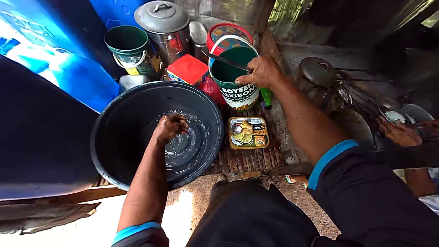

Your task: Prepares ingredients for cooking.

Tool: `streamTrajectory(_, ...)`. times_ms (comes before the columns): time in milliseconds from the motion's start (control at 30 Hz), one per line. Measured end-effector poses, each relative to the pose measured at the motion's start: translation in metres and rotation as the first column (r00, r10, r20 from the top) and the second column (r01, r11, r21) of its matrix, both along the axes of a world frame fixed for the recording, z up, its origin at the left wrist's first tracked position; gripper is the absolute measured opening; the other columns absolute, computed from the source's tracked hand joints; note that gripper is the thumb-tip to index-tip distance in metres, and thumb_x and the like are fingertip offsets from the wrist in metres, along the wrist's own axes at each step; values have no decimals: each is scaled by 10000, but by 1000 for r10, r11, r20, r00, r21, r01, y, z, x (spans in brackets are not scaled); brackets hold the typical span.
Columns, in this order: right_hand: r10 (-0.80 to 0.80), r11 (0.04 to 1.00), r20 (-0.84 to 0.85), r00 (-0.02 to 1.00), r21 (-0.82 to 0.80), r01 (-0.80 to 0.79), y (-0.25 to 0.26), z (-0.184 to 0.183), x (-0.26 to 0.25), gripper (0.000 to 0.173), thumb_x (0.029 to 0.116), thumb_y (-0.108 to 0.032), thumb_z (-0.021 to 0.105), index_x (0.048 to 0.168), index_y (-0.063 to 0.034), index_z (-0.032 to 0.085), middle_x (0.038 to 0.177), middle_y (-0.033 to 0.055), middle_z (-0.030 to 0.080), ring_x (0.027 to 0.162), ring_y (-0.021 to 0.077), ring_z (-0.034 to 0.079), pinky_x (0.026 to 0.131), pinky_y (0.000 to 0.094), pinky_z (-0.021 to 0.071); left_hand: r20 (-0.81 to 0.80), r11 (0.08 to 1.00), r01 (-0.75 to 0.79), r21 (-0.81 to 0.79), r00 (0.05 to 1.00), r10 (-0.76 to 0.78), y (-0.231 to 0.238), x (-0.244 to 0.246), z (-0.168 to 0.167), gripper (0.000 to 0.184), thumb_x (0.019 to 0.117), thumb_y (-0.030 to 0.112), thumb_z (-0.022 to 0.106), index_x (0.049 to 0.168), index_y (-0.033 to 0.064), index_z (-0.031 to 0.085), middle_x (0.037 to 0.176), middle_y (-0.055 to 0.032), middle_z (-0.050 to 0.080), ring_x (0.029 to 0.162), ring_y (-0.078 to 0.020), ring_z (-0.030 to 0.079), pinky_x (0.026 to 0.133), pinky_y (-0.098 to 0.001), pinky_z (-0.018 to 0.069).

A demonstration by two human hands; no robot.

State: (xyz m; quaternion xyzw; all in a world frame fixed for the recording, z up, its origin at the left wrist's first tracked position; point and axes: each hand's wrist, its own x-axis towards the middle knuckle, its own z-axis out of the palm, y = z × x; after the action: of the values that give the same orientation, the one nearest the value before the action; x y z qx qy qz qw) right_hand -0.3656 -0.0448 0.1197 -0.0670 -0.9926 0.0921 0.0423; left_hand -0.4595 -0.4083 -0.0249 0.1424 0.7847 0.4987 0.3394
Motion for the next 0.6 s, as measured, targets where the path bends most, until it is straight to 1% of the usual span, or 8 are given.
streamTrajectory(133,-163,983,-17,987,-86,161,14,-54,14,680,834,-699,693,865,-20,699,957,184,675,949,377,654,835,629,507,99,966,-5,258,995,-21,3,2,9,331,914,-97,632,1233,-11,626,1099,-123,698,895,-193,714,830,-370,625)
streamTrajectory(333,-384,887,-109,917,-321,333,34,-127,41,629,845,-641,735,834,-12,709,986,195,683,957,381,646,854,635,493,230,862,-35,506,968,-96,4,0,10,345,906,-108,575,1209,43,641,1150,-111,728,879,-203,743,763,-356,644)
streamTrajectory(367,-409,866,-121,905,-365,342,35,-132,45,612,836,-630,754,853,-19,726,1049,190,684,1015,372,639,891,620,489,232,856,-24,516,966,-113,4,0,9,344,903,-97,583,1209,48,646,1160,-111,728,877,-205,744,751,-352,645)
streamTrajectory(433,-454,829,-116,883,-418,372,27,-119,53,633,862,-628,732,1096,-41,764,1278,188,658,1236,374,587,1038,613,454,234,852,-9,524,963,-134,6,-1,6,333,900,-77,593,1199,58,651,1176,-116,727,881,-214,746,738,-354,645)
streamTrajectory(500,-454,838,-146,879,-404,366,8,-96,63,696,986,-662,499,1265,-62,715,1351,200,623,1304,365,554,1084,589,431,228,851,12,526,961,-155,8,-2,3,306,900,-55,618,1173,76,662,1165,-108,732,889,-212,747,733,-355,646)
streamTrajectory(533,-432,851,-178,884,-404,335,-6,-86,68,673,1045,-617,390,1228,-64,728,1263,204,665,1249,353,590,1052,571,452,219,851,32,524,961,-170,8,-3,1,293,904,-40,633,1167,83,670,1156,-99,732,901,-207,745,740,-359,646)
streamTrajectory(567,-403,850,-185,896,-440,291,-22,-77,74,629,1077,-545,356,1144,-48,737,1106,202,688,1097,336,638,960,554,491,210,852,48,522,960,-183,9,-3,-1,283,903,-25,647,1163,83,679,1142,-94,732,911,-204,743,745,-363,647)
streamTrajectory(600,-363,830,-154,919,-502,243,-39,-72,80,586,1086,-501,364,1065,-42,728,933,167,674,857,292,650,789,528,530,204,855,58,515,961,-188,11,-2,-1,274,900,-14,660,1156,81,685,1116,-87,734,907,-197,738,746,-360,645)
